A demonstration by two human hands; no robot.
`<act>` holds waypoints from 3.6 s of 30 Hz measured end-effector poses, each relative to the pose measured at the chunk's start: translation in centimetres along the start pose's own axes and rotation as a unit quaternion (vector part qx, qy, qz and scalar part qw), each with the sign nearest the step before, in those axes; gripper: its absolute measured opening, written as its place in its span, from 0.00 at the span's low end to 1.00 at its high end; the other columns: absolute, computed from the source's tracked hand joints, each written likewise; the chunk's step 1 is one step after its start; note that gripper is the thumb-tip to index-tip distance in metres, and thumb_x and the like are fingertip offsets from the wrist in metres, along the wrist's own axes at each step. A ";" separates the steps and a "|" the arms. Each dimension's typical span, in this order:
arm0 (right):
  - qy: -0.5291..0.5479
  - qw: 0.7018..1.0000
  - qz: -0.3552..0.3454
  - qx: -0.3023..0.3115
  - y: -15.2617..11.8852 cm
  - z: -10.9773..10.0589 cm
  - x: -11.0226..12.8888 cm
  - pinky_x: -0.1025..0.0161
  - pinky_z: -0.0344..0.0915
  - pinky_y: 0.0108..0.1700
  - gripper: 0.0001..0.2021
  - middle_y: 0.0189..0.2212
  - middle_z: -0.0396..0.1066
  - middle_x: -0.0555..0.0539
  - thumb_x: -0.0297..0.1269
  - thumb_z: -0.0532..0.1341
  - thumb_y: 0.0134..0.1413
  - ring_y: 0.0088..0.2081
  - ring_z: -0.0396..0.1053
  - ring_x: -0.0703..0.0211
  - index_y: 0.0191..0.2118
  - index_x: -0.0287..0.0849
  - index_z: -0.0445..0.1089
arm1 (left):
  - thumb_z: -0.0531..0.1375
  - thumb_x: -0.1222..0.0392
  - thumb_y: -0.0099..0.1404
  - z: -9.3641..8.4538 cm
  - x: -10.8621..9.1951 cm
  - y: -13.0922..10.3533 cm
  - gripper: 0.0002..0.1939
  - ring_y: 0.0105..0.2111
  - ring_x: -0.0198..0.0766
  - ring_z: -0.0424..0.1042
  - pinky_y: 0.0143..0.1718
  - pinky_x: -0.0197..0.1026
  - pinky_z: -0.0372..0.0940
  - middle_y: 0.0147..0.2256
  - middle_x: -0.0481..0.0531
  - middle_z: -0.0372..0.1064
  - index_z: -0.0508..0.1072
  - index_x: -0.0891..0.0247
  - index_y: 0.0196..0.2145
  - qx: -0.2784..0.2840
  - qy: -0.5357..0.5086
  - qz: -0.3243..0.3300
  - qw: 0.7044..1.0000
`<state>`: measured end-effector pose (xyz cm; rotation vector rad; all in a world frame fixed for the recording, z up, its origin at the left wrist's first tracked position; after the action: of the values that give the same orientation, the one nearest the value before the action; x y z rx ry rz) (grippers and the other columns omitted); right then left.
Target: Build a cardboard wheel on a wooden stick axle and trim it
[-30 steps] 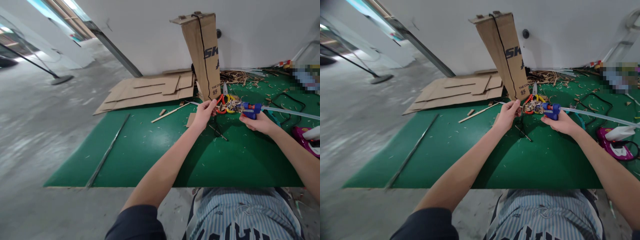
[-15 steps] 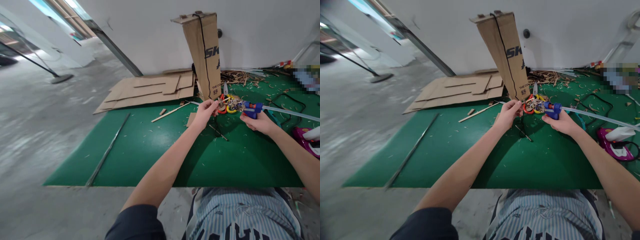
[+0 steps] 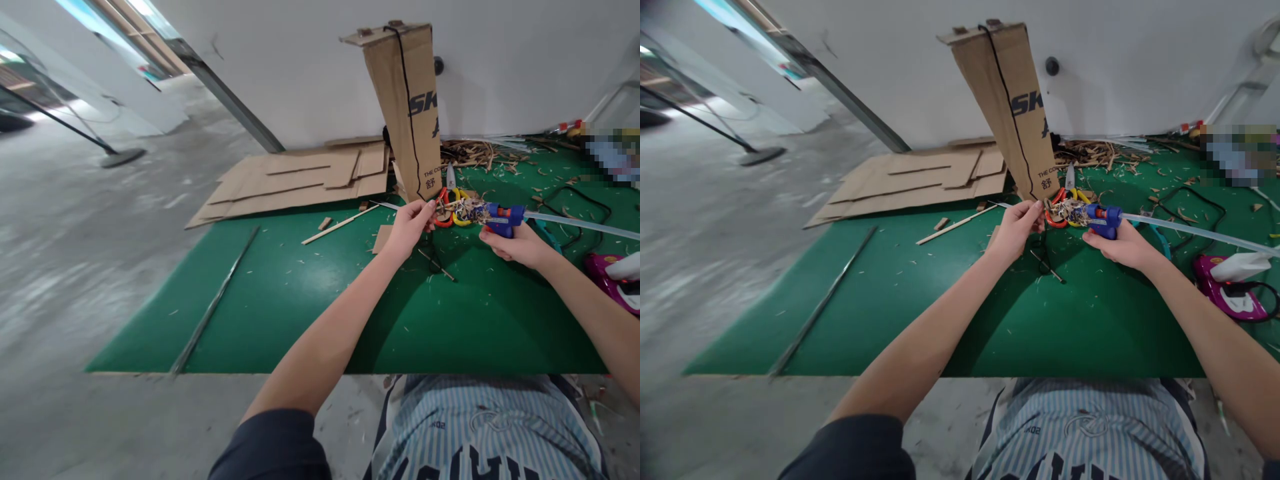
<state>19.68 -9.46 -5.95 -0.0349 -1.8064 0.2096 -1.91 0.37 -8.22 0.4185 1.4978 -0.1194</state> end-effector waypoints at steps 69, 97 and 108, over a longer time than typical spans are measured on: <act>-0.019 1.000 0.019 0.010 -0.1 0.0 0.0 0.64 0.47 0.19 0.25 0.14 0.55 0.58 0.59 0.71 0.43 0.16 0.51 0.68 0.33 0.44 0.65 | 0.57 0.30 0.62 0.1 0.4 0.1 0.34 0.17 0.27 0.48 0.20 0.37 0.42 0.17 0.43 0.50 0.58 0.62 0.17 0.023 -0.024 -0.041 0.999; 0.007 0.998 -0.017 -0.064 0.1 0.4 -1.0 0.65 0.50 0.19 0.22 0.15 0.56 0.57 0.58 0.69 0.47 0.17 0.52 0.67 0.37 0.45 0.67 | 0.63 0.60 0.59 0.2 -0.1 0.1 0.06 0.17 0.25 0.51 0.18 0.31 0.43 0.17 0.40 0.52 0.69 0.62 0.28 0.007 -0.061 -0.078 0.995; -0.016 0.996 -0.049 -0.071 0.2 0.6 -1.3 0.64 0.53 0.21 0.23 0.19 0.62 0.54 0.59 0.68 0.47 0.18 0.56 0.67 0.36 0.43 0.71 | 0.73 0.58 0.51 0.6 -0.8 -0.6 0.13 0.20 0.26 0.59 0.19 0.31 0.52 0.20 0.42 0.60 0.73 0.62 0.30 0.003 -0.204 -0.105 0.973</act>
<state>19.40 -9.56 -7.33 -0.0438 -1.8465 0.0110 -1.56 -0.49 -7.56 0.2209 1.1309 -0.3565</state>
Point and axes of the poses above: each hand's wrist, its own y-axis towards the middle knuckle, its own z-axis out of the palm, x = y × z, the point moved 1 cm from there along y, towards the middle knuckle
